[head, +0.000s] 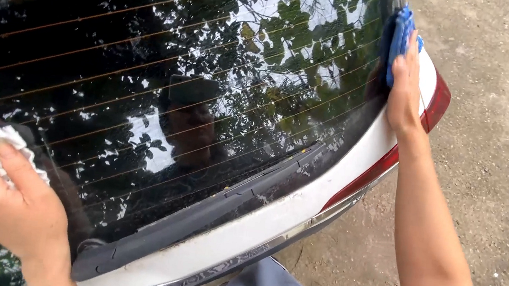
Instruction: Wiping the rear window and back panel of a car using two cloths
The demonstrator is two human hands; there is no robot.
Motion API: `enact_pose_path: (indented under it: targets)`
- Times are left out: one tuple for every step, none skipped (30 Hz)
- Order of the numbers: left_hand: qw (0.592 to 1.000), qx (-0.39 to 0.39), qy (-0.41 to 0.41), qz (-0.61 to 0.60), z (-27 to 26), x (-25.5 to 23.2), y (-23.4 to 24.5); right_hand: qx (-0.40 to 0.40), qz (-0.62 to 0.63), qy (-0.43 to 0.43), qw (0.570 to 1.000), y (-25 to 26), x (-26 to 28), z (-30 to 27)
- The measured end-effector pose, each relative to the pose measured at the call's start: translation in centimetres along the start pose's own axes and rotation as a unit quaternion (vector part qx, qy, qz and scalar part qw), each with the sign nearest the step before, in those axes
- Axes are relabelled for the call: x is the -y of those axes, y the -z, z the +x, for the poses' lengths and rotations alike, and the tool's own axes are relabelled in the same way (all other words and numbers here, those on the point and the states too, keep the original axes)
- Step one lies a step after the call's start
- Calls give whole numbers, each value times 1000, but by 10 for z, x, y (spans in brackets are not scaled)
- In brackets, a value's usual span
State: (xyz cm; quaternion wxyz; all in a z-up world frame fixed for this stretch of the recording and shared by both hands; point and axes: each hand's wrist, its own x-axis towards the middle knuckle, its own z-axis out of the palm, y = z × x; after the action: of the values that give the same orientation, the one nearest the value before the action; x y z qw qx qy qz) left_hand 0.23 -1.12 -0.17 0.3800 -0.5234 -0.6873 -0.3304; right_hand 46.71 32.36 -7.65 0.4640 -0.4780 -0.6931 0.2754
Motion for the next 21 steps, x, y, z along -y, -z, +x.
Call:
enact_pose_path:
  targets:
    - [1000,1,4,3,-1,1,-4,5,0,2,1000,0,12,-15]
    - [1000,-6,15,-3,-1,4,-6,37,-18,61,997,-1,24,-30]
    - [1000,-12,26,-10,-2,6,-9,67,-35,120,990,-2,36,-45]
    - [999,-11,31,-2,-2,8,-12,75,-31,123,989,-4,40,-51]
    - [998,-12,52,-14,-3,10,-16,119,-64,178,975,-5,43,-58]
    - [997,-13,74,-24,-4,13,-18,161,-95,234,954,-8,46,-65]
    - [997,-13,78,-14,-4,13,-19,169,-89,238,952,-13,63,-64]
    - [996,-19,87,-29,-3,13,-21,229,-99,300,921,-18,79,-65]
    - [994,-26,95,-44,-3,14,-22,286,-107,360,882,-22,96,-65]
    - [994,-27,98,-35,-3,11,-22,290,-102,365,879,-35,115,-62]
    - [991,-25,114,-57,-3,9,-21,343,-120,440,821,-47,134,-58]
    - [988,-25,131,-80,-2,8,-20,390,-137,511,754,-59,154,-55]
    - [988,-26,134,-72,-2,9,-21,392,-132,516,750,-74,174,-54]
    - [988,-29,125,-85,-2,10,-23,423,-126,560,701,-90,193,-52]
    - [988,-31,117,-99,-3,11,-25,450,-120,603,648,-105,212,-51]
    - [988,-32,121,-91,-2,11,-20,452,-114,607,643,-121,228,-54]
    - [991,-17,95,-97,-2,11,-15,462,-90,638,610,-138,245,-59]
    - [992,-1,69,-104,-3,10,-12,470,-65,665,576,-153,261,-64]
    - [993,-1,73,-97,-2,10,-7,472,-60,668,572,-171,268,-69]
    - [992,11,61,-110,-2,9,-2,480,-32,683,549,-187,276,-74]
    - [991,23,50,-123,-1,8,2,488,-4,697,525,-203,283,-80]
